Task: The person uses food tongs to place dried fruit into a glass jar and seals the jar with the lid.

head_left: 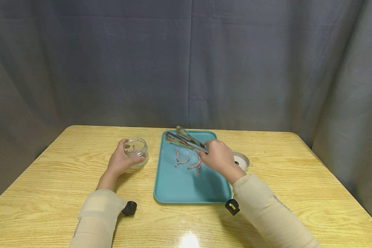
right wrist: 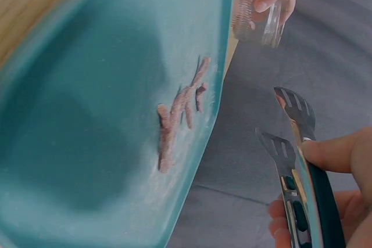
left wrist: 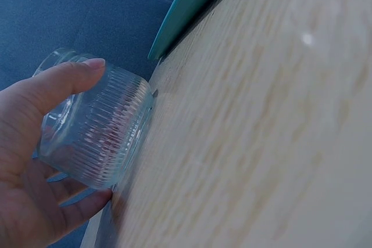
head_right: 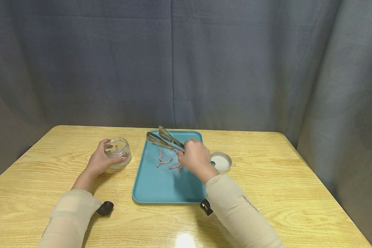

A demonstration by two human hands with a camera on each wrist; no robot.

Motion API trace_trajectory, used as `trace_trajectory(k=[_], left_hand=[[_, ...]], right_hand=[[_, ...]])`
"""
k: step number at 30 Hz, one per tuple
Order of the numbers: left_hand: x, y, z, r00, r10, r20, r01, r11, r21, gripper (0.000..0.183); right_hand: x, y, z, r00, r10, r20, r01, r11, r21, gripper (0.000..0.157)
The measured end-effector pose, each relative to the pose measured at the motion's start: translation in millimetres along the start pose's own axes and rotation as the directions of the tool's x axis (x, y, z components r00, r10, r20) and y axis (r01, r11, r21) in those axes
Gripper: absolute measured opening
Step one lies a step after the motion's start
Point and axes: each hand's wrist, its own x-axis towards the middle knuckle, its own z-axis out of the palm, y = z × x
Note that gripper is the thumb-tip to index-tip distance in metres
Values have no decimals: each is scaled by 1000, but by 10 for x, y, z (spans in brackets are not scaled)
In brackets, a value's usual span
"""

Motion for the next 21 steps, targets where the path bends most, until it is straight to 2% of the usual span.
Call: trace_trajectory(k=[14,21], left_hand=[[-13,-5,-2,1000,-1,0,1,1000,-2,96],[-10,-12,2,1000,-2,-3,2,1000,4,97]], right_hand=[[-67,70,122,996,15,82,-10,997,-70,33],[-89,77,190,996,16,84,-9,997,-81,24]])
